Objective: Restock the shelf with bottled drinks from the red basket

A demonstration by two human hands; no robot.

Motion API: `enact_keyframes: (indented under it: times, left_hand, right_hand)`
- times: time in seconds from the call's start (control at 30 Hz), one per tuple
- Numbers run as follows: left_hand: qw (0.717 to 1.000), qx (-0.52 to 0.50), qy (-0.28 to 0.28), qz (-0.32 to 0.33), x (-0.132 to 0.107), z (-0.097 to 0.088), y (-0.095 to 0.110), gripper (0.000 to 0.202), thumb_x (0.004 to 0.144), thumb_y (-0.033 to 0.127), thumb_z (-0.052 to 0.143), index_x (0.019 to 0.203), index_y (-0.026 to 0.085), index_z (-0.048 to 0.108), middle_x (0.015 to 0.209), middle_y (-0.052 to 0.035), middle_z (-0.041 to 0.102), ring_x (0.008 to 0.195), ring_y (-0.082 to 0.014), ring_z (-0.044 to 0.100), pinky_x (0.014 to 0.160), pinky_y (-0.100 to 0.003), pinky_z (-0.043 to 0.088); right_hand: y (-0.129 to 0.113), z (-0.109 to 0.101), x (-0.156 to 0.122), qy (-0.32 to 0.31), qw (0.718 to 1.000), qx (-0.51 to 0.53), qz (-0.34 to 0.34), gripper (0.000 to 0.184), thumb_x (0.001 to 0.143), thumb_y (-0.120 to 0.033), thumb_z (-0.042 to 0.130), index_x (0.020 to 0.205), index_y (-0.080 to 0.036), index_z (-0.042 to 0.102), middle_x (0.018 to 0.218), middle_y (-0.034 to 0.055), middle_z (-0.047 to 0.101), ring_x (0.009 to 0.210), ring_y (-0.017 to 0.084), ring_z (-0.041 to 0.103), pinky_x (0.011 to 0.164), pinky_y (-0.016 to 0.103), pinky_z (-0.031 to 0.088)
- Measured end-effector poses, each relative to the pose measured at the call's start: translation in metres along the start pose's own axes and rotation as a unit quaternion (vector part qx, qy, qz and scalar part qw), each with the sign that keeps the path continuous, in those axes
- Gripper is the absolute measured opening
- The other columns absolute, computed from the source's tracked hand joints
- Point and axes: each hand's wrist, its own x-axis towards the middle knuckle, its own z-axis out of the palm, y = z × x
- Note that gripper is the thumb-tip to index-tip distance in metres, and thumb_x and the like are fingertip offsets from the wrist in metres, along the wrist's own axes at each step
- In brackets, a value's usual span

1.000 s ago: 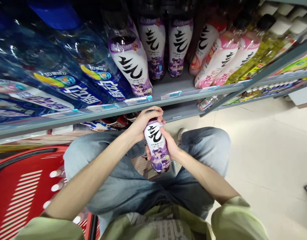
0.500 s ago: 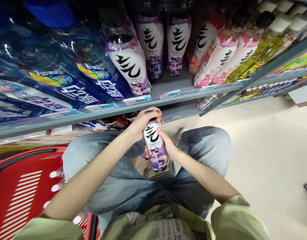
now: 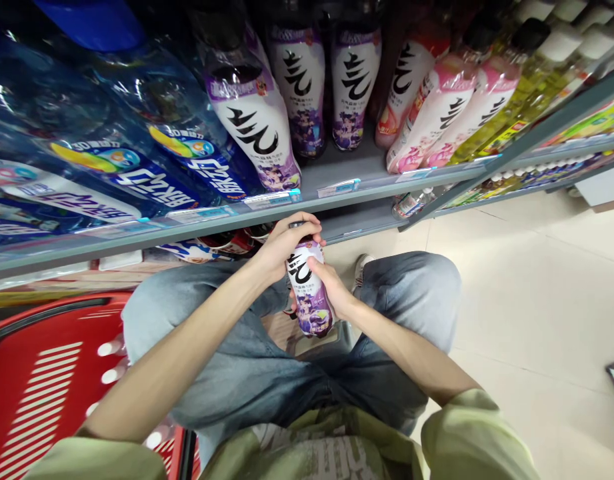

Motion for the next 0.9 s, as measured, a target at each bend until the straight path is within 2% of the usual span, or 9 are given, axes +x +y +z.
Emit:
enact_keyframes:
  times: [0.2, 0.4, 0.6, 0.73, 0.83, 0.9]
  left_hand:
    - [1.000, 0.003, 0.009, -0.006, -0.001, 0.002, 0.001, 0.019, 0.073, 0.025, 0.076, 0.084, 0.019, 0.061, 0.061, 0.0013, 0.063, 0.060, -0.0146, 0.064, 0.055, -0.022, 0.049]
    - [1.000, -0.004, -0.005, -0.013, -0.002, 0.001, 0.003, 0.035, 0.066, 0.032, 0.088, 0.087, 0.020, 0.062, 0.059, 0.0024, 0.061, 0.059, -0.0145, 0.062, 0.051, -0.021, 0.048]
    - [0.995, -0.044, -0.091, -0.022, -0.007, -0.005, 0.009, 0.040, 0.072, 0.039, 0.088, 0.099, 0.023, 0.064, 0.058, 0.0048, 0.058, 0.059, -0.0143, 0.061, 0.050, -0.021, 0.048]
    - [0.984, -0.088, -0.153, 0.039, -0.011, -0.005, 0.011, 0.041, 0.081, 0.040, 0.083, 0.113, 0.023, 0.064, 0.057, 0.0061, 0.055, 0.061, -0.0141, 0.062, 0.056, -0.021, 0.051]
    - [0.969, -0.121, -0.198, 0.086, -0.015, -0.002, 0.012, 0.045, 0.083, 0.042, 0.081, 0.119, 0.023, 0.062, 0.055, 0.0072, 0.053, 0.061, -0.0137, 0.061, 0.062, -0.023, 0.055]
    - [0.963, -0.136, -0.208, 0.106, -0.017, 0.000, 0.012, 0.046, 0.083, 0.042, 0.081, 0.120, 0.023, 0.061, 0.054, 0.0080, 0.052, 0.060, -0.0132, 0.060, 0.064, -0.024, 0.057]
  right_hand:
    - [0.001, -0.001, 0.000, -0.008, 1.000, 0.013, 0.012, 0.073, 0.066, -0.082, 0.075, 0.089, -0.013, 0.068, 0.067, 0.0069, 0.072, 0.052, 0.022, 0.070, 0.050, 0.032, 0.059]
    - [0.001, -0.002, 0.000, -0.025, 1.000, 0.010, 0.002, 0.068, 0.071, -0.079, 0.073, 0.089, -0.013, 0.066, 0.068, 0.0070, 0.071, 0.053, 0.022, 0.069, 0.053, 0.034, 0.058]
    - [0.000, -0.008, -0.006, -0.165, 0.983, 0.071, 0.042, 0.072, 0.071, -0.081, 0.072, 0.098, -0.014, 0.064, 0.077, 0.0095, 0.072, 0.066, 0.026, 0.071, 0.063, 0.038, 0.059]
    - [-0.004, -0.007, -0.010, -0.235, 0.968, 0.073, 0.041, 0.081, 0.077, -0.086, 0.060, 0.110, -0.013, 0.060, 0.076, 0.0090, 0.071, 0.064, 0.029, 0.071, 0.057, 0.040, 0.058]
    - [-0.005, -0.005, -0.012, -0.293, 0.952, 0.084, 0.038, 0.088, 0.073, -0.089, 0.061, 0.116, -0.013, 0.057, 0.076, 0.0097, 0.072, 0.057, 0.029, 0.070, 0.049, 0.037, 0.055]
    - [-0.005, -0.003, -0.013, -0.328, 0.938, 0.105, 0.046, 0.090, 0.071, -0.091, 0.062, 0.117, -0.014, 0.056, 0.073, 0.0082, 0.072, 0.051, 0.026, 0.067, 0.048, 0.036, 0.054]
